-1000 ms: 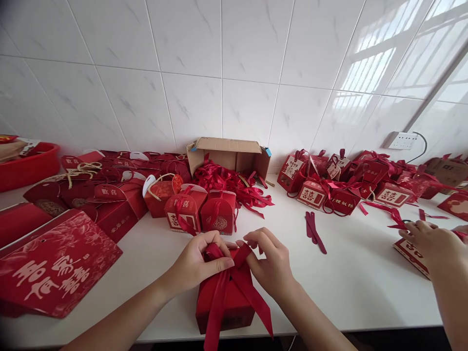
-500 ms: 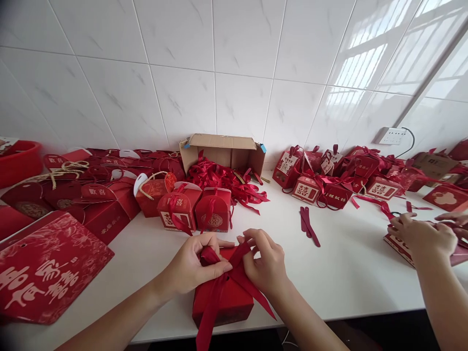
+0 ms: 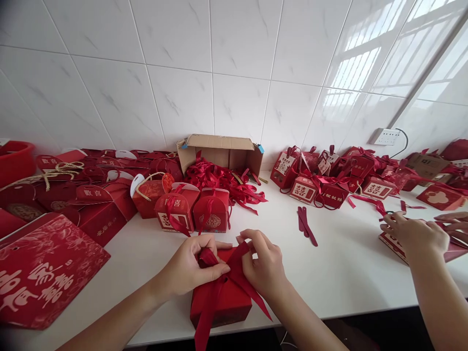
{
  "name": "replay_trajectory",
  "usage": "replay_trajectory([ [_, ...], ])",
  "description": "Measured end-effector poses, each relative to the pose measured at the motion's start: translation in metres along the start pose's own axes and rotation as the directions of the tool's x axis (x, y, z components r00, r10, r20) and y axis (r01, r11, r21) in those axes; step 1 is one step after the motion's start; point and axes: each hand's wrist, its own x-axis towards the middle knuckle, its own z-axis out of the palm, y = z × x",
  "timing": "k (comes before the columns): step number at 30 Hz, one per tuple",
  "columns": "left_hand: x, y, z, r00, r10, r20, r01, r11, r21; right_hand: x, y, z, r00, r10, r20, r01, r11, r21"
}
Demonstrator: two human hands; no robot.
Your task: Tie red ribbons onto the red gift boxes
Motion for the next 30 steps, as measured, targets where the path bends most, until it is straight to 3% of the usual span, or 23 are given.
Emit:
replay_trajectory([
  [4, 0.0, 0.003, -0.004, 0.999, 0.004, 0.034, -0.003, 1.0, -0.005, -0.001, -0.002, -0.003, 0.999, 0.013, 0.05, -0.015, 0.999, 0.046],
  [8, 0.001, 0.005, -0.008, 0.998, 0.013, 0.063, -0.015, 0.999, 0.029, 0.006, -0.005, -0.015, 0.967, 0.128, 0.219, -0.159, 0.978, 0.133],
  [13, 0.001, 0.002, -0.01, 0.996, 0.04, 0.081, -0.045, 0.996, 0.072, 0.024, -0.007, -0.04, 0.793, 0.156, 0.589, -0.353, 0.905, 0.236],
  [15, 0.0, 0.001, -0.009, 0.995, 0.054, 0.08, -0.06, 0.995, 0.077, 0.028, -0.009, -0.048, 0.758, 0.166, 0.631, -0.386, 0.894, 0.229],
  [22, -0.001, 0.003, -0.006, 0.997, 0.055, 0.052, -0.06, 0.992, 0.114, 0.015, 0.005, -0.071, 0.72, 0.065, 0.691, -0.358, 0.887, 0.291],
  [26, -0.02, 0.002, -0.01, 0.981, 0.115, -0.155, -0.078, 0.971, 0.226, -0.012, 0.019, -0.08, 0.673, 0.008, 0.74, -0.268, 0.934, 0.234],
  [30, -0.061, -0.024, -0.013, 0.901, 0.066, -0.428, 0.046, 0.968, 0.245, -0.034, 0.014, -0.072, 0.711, 0.078, 0.699, -0.296, 0.935, 0.197],
])
